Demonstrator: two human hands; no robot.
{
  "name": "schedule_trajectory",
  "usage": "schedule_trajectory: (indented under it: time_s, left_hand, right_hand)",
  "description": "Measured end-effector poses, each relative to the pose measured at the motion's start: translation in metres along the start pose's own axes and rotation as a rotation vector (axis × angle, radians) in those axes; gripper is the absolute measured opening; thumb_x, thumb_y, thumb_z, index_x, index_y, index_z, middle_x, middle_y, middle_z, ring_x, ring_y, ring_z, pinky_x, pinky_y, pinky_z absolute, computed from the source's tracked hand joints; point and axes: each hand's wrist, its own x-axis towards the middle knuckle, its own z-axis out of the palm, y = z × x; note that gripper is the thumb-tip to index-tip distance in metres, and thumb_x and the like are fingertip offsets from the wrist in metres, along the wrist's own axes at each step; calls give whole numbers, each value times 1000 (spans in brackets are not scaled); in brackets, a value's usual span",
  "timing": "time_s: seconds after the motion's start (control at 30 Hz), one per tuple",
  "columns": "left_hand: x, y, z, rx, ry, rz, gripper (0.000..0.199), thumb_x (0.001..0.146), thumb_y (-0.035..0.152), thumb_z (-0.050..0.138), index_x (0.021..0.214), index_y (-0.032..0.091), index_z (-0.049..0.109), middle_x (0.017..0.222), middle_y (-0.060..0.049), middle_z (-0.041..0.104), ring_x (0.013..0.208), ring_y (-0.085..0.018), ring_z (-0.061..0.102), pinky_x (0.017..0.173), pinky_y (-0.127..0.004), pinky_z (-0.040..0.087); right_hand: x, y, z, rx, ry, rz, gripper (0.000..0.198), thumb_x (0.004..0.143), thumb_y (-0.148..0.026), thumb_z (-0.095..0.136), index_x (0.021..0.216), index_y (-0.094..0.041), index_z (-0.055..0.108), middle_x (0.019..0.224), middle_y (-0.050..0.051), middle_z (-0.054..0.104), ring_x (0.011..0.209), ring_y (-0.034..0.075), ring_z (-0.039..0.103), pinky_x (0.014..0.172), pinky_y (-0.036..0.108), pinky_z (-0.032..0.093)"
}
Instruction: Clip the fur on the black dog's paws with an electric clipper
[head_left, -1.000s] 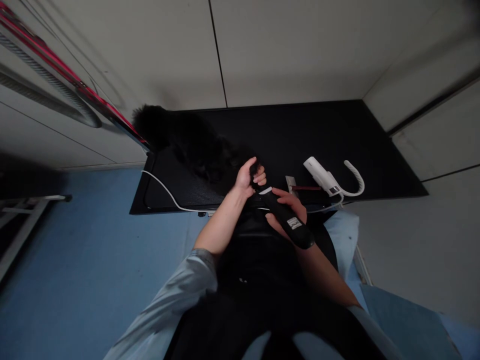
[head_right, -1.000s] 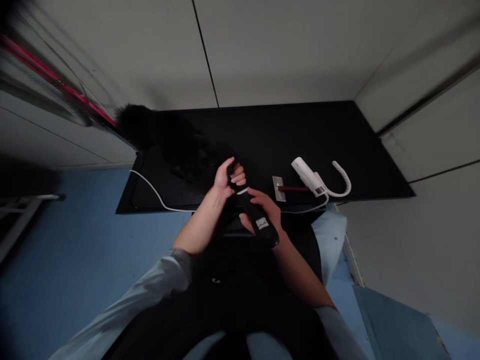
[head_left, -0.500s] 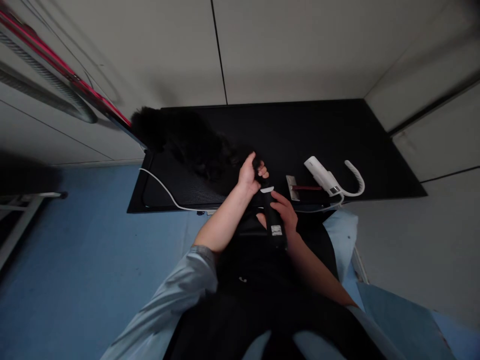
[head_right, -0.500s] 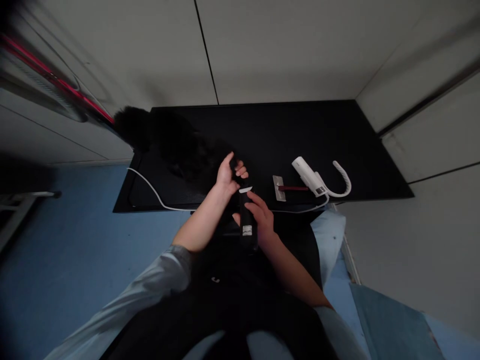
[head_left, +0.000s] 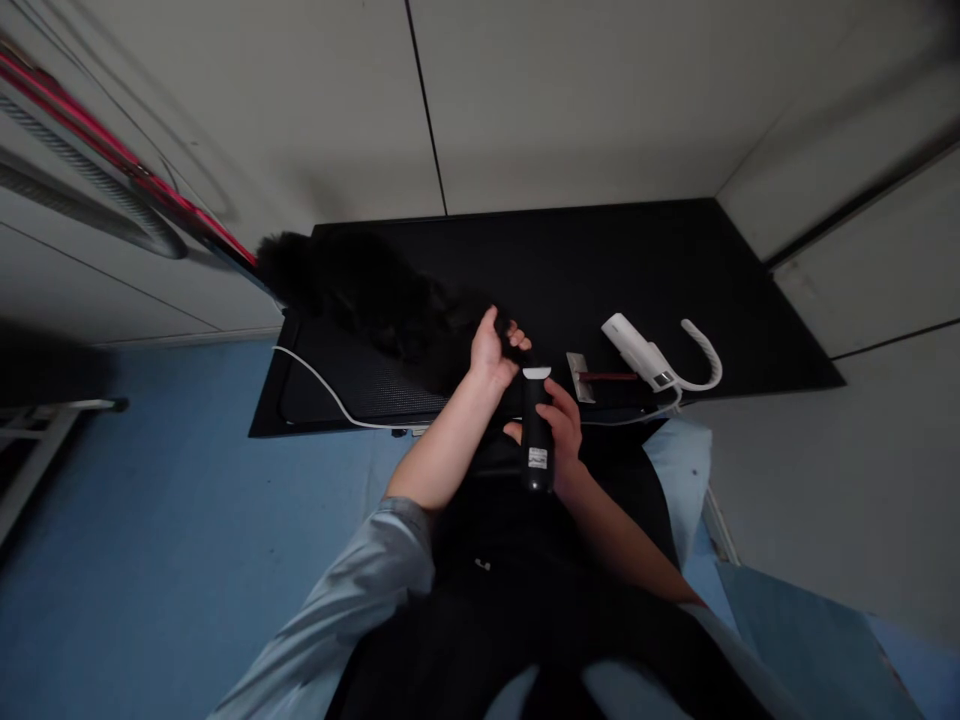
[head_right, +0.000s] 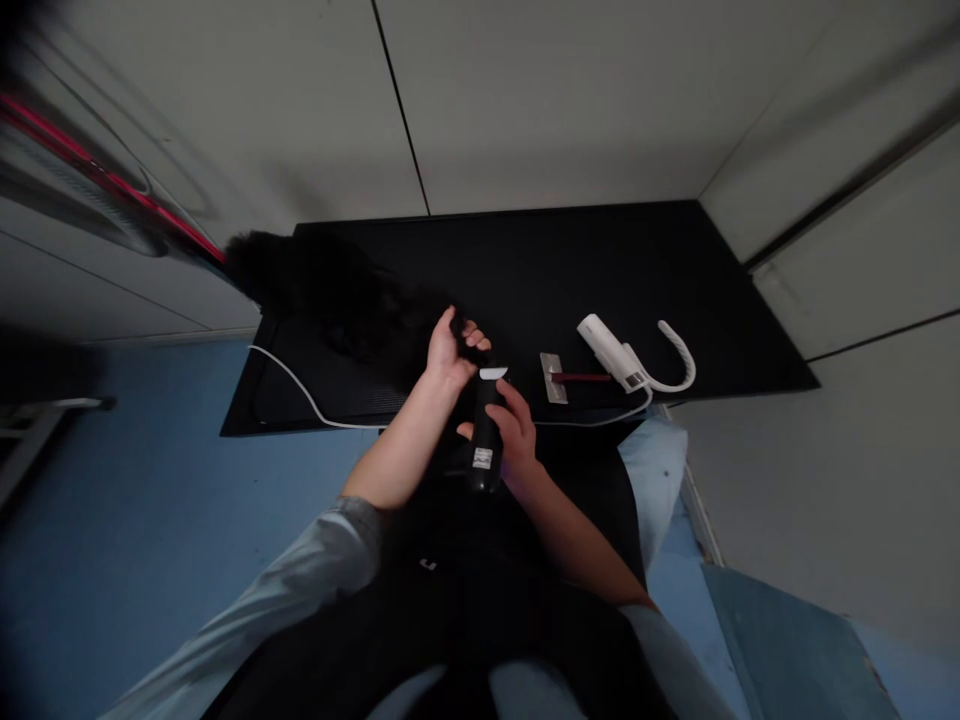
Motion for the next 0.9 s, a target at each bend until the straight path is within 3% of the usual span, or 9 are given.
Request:
schedule_trajectory:
  time_s: [0.13, 0.27, 0.5, 0.67, 0.77, 0.9]
  left_hand:
    - [-2, 2, 5, -13, 34, 16, 39, 90, 40, 44, 59, 18, 38, 50, 6, 33, 38, -4, 30, 42, -20, 29]
    - [-3, 2, 8, -14, 33, 25, 39, 90, 41, 44, 59, 18, 37, 50, 6, 33, 38, -4, 31, 43, -20, 31]
    - [-3, 1, 9, -6, 47, 44, 37, 91, 39, 43, 61, 18, 38, 50, 7, 34, 38, -4, 31, 43, -20, 31]
    - [-4, 7, 9, -6, 42, 32, 36, 90, 39, 45, 61, 18, 38, 50, 7, 34, 37, -4, 30, 41, -19, 29]
    - [-4, 11, 9, -2, 26, 20, 38, 90, 40, 45, 61, 18, 37, 49, 7, 34, 36, -3, 29, 39, -18, 28]
    - [-6, 12, 9, 14, 60, 23, 35, 89, 39, 48, 63, 17, 39, 50, 7, 35, 35, -3, 29, 38, -17, 28]
  right_hand:
    - [1, -3, -1, -5, -61, 48, 46, 70, -33, 77, 108, -26, 53, 122, 12, 58, 110, 27, 62, 90, 48, 56]
    - [5, -6, 0, -53, -24, -30, 45, 71, -28, 75, 110, -26, 53, 126, 12, 56, 112, 27, 60, 87, 46, 58]
    - [15, -3, -7, -17, -84, -15, 40, 74, -27, 71, 110, -25, 55, 123, 11, 59, 108, 23, 63, 86, 41, 58]
    - [24, 4, -21, 30, -189, -6, 35, 72, -27, 70, 104, -24, 57, 114, 11, 65, 100, 22, 67, 81, 37, 59]
    - [30, 3, -27, 121, -193, -26, 37, 71, -25, 70, 105, -24, 55, 120, 12, 63, 107, 23, 64, 86, 38, 57]
    - [38, -1, -31, 117, -311, -28, 33, 73, -25, 68, 105, -24, 56, 119, 10, 63, 105, 21, 65, 85, 36, 57]
